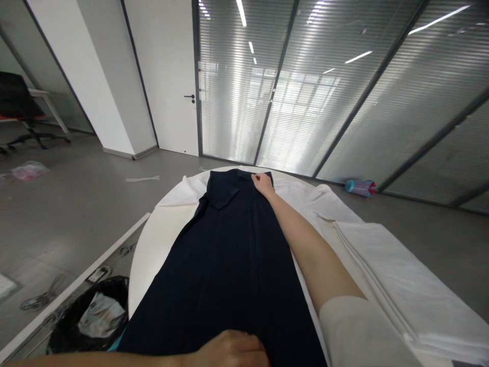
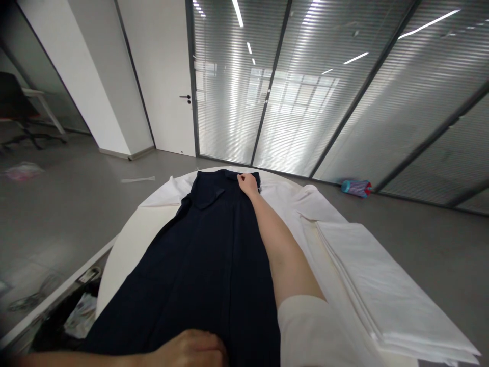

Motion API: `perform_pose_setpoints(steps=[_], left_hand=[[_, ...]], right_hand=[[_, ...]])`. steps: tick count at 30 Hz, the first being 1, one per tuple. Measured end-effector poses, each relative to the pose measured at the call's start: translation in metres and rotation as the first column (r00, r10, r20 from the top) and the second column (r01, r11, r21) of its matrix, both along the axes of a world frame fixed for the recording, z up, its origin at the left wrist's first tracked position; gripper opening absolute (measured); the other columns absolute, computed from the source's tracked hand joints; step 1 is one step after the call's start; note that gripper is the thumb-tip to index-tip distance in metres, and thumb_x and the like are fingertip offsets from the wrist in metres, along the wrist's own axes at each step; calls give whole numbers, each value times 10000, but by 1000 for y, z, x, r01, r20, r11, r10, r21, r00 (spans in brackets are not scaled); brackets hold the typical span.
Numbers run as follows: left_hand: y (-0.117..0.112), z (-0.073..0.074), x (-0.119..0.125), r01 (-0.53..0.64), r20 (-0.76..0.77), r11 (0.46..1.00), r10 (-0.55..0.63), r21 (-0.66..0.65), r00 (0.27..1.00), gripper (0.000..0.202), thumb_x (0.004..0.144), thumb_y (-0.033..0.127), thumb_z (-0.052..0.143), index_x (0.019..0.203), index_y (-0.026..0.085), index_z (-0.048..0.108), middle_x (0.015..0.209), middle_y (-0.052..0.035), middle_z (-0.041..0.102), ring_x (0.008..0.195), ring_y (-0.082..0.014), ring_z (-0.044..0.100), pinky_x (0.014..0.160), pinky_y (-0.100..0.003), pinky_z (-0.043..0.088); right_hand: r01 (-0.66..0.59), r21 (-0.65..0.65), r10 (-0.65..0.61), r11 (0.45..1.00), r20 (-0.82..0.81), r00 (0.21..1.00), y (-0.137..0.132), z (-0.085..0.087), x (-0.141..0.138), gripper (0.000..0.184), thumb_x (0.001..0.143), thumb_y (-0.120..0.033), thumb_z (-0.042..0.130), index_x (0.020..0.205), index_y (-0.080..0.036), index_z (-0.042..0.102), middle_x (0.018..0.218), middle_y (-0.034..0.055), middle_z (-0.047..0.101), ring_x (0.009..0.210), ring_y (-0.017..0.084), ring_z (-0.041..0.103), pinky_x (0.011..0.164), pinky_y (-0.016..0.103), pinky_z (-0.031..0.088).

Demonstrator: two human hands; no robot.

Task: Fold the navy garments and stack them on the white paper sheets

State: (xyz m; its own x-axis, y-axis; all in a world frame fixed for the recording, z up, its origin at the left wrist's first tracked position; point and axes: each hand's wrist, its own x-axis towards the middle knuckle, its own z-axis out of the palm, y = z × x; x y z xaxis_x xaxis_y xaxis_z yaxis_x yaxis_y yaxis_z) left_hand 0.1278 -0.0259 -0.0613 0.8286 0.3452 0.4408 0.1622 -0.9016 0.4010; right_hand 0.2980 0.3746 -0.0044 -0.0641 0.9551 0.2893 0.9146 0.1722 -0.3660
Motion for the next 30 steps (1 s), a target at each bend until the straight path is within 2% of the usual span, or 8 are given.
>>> perform_pose_setpoints(steps=[7, 14, 16, 19, 22, 24, 27, 30], left_hand=[[-3, 4, -1, -50, 1, 998, 50, 24, 999, 151, 992, 285, 555, 906, 168, 598, 798, -7, 688, 729, -115, 633, 705, -241, 458], [-10, 2, -8, -84, 76, 992, 77, 94, 994, 390, 1069, 277, 290, 837, 157, 578, 685, -10, 623, 609, -115, 554, 634, -255, 426], [-8, 11, -6, -78, 95, 985, 64, 157, 993, 462, 1075, 255, 207, 814, 154, 574, 633, -2, 586, 551, -117, 512, 597, -277, 406], [7, 45, 3, -54, 21, 973, 50, 223, 999, 396, 1061, 289, 315, 803, 168, 591, 648, 0, 590, 546, -123, 509, 578, -291, 393], [39, 80, 25, -56, -111, 978, 80, 203, 991, 233, 1000, 331, 477, 970, 174, 647, 892, -44, 682, 764, -158, 627, 708, -297, 467], [65, 89, 46, -116, -143, 980, 139, 162, 980, 287, 994, 337, 478, 1146, 149, 632, 1122, -102, 676, 1020, -204, 646, 887, -327, 488], [94, 77, 72, -132, -200, 980, 161, 149, 966, 599, 975, 524, 475, 1380, 84, 507, 1441, -204, 499, 1386, -341, 420, 1129, -479, 350], [102, 57, 82, -31, -291, 995, 59, 98, 955, 782, 946, 678, 387, 1513, 139, 367, 1573, -208, 327, 1473, -401, 246, 1166, -615, 213]], right_hand=[[-127, -83, 142, 988, 218, 966, -16, -15, 13, 601, 1014, -592, 276, 1448, -253, 518, 1562, 89, 395, 1436, 289, 350, 1152, 502, 263], [-142, -130, 170, 981, 239, 956, -17, -26, 15, 659, 1018, -598, 206, 1511, -221, 426, 1596, 103, 326, 1472, 293, 282, 1179, 515, 207], [-143, -119, 167, 983, 230, 959, -18, -28, 13, 659, 1016, -600, 224, 1514, -215, 420, 1595, 106, 326, 1473, 298, 278, 1181, 516, 203], [-154, -68, 164, 986, 168, 972, -18, -25, 13, 615, 1031, -549, 244, 1481, -195, 468, 1564, 104, 388, 1456, 279, 322, 1182, 472, 230], [-136, 35, 134, 990, 73, 988, -14, -12, 21, 537, 1061, -388, 187, 1419, -180, 529, 1491, 94, 496, 1390, 212, 434, 1145, 355, 315], [-76, 41, 74, 996, 54, 996, -11, -1, 31, 543, 1059, -310, 138, 1406, -163, 529, 1448, 109, 539, 1338, 203, 493, 1105, 329, 362], [-29, -32, 32, 999, 95, 995, -10, 6, 48, 530, 1054, -308, 168, 1406, -130, 522, 1443, 149, 535, 1339, 234, 493, 1099, 356, 370], [-70, -124, 91, 990, 167, 982, -15, -3, 56, 572, 1040, -447, 270, 1493, -132, 425, 1571, 154, 360, 1461, 270, 318, 1172, 434, 270]])
